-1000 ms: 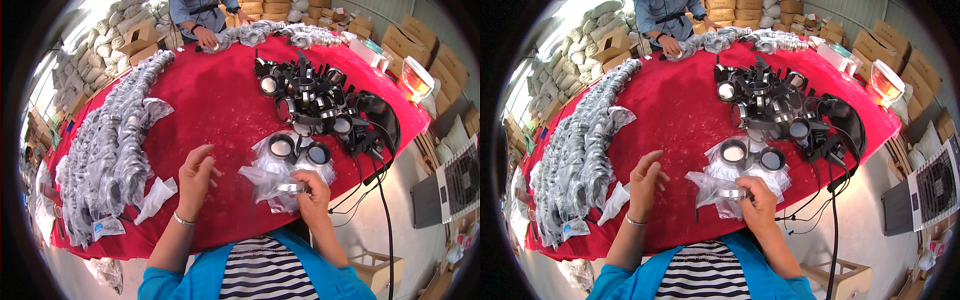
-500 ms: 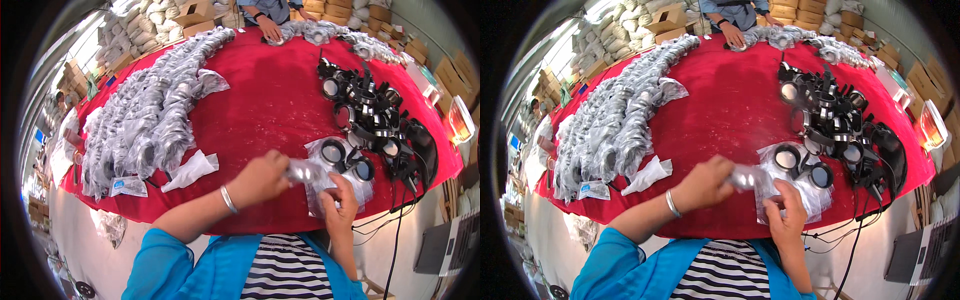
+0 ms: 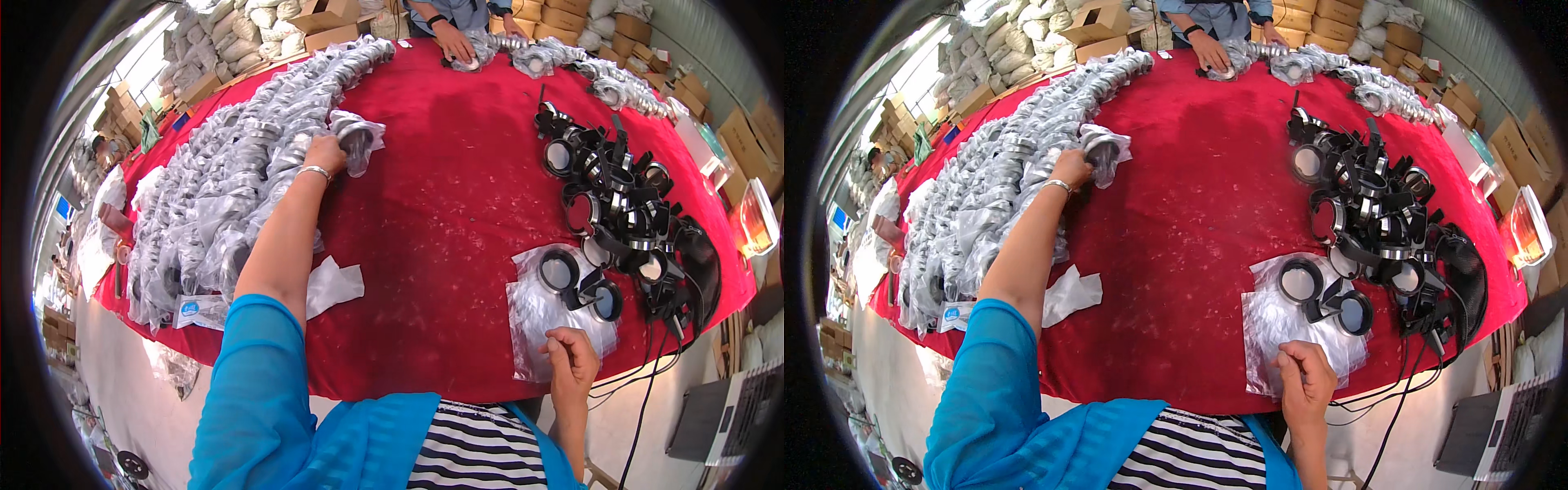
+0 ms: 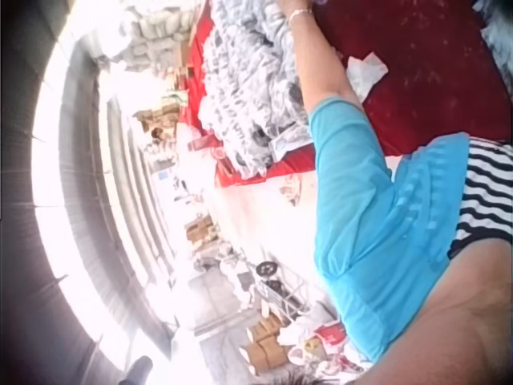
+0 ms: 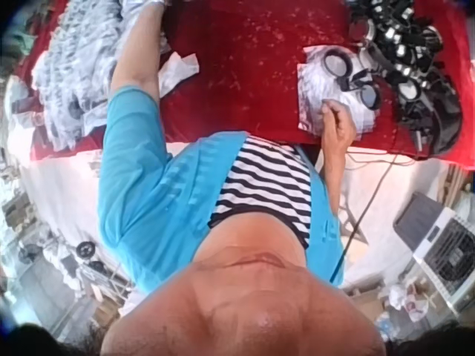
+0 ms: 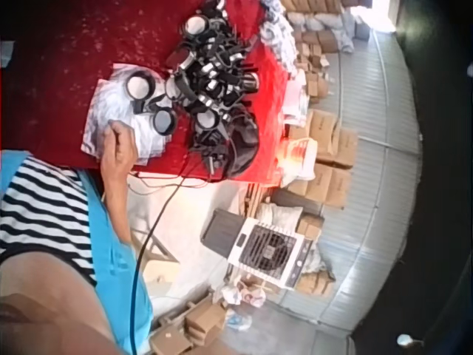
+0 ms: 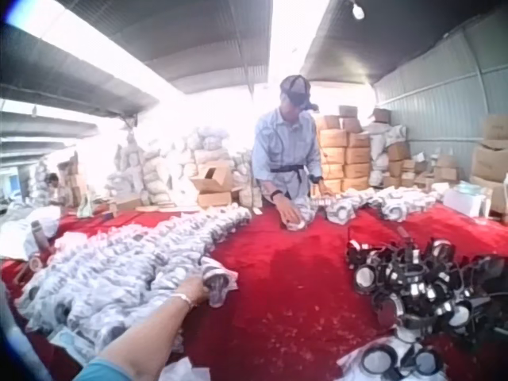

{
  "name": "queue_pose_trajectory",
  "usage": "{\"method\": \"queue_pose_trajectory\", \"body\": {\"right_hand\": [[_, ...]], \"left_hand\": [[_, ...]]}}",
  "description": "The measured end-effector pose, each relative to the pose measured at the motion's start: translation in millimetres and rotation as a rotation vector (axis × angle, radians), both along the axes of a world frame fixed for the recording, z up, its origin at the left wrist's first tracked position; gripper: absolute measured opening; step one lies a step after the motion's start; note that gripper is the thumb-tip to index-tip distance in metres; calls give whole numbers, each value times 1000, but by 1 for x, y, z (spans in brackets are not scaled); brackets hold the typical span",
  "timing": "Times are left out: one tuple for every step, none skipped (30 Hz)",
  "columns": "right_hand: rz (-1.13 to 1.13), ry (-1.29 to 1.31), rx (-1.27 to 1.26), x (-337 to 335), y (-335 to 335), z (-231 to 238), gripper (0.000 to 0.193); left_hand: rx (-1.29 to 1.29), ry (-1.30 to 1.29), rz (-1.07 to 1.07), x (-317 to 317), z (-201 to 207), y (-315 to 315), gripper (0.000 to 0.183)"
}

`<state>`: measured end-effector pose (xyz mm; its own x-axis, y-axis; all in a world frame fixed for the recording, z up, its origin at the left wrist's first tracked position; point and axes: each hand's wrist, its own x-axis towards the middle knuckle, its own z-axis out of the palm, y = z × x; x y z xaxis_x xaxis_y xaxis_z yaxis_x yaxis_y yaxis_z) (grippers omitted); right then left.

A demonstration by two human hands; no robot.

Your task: Placing individual safety goggles into protective plastic bags at a manufacturing work station.

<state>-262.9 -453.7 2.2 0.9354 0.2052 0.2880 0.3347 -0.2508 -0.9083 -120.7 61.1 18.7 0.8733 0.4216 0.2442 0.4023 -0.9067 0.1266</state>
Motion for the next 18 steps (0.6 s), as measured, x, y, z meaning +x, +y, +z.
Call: {"method": "queue_pose_trajectory", "body": {"right_hand": [[-2,1,-12,0,-2,1,7],[-31,-36,-55,0,-3,4,7],[-64,-67,-98,-2,-5,7,7],[-98,-99,-141,-3,-8,10,7],[-118,-158,-164,-3,-11,10,8],[-137,-207,-193,-2,-13,6,9],[-153,-256,-223,-1,-13,2,10],[-159,-221,-242,-1,-13,-1,13],[-155,-236,-326,1,-13,-5,17],[-139,-230,-434,2,-12,-8,25],[-157,-250,-513,-1,-6,-8,32],[-157,-262,-604,-1,-2,-6,37],[-172,-303,-631,-1,-1,-10,33],[-195,-346,-660,-1,-3,-12,28],[-195,-336,-636,0,-7,-14,24],[-185,-327,-609,0,-9,-16,20],[-175,-320,-585,1,-11,-16,16],[-158,-283,-534,3,-12,-15,13]], "left_hand": [[113,-1,10,1,-5,1,25],[133,-40,54,4,-9,2,24],[155,-74,91,7,-10,-4,24],[176,-108,129,9,-11,-10,23],[250,-29,100,6,5,-33,23],[280,-9,89,2,13,-51,23],[284,-97,42,-2,20,-63,26],[293,-96,-35,-7,32,-90,30],[208,-143,-54,-11,40,-118,35],[163,-266,-226,-12,36,-125,41],[131,-310,-389,-14,29,-137,42],[97,-364,-551,-14,27,-154,42],[-302,-246,-559,-24,34,-187,39],[-695,-115,-555,-34,43,-229,37],[-823,-69,-574,-44,45,-254,34],[-950,-23,-581,-55,44,-273,31],[-999,2,-609,-62,40,-285,29],[-1046,23,-635,-69,34,-294,27]]}}
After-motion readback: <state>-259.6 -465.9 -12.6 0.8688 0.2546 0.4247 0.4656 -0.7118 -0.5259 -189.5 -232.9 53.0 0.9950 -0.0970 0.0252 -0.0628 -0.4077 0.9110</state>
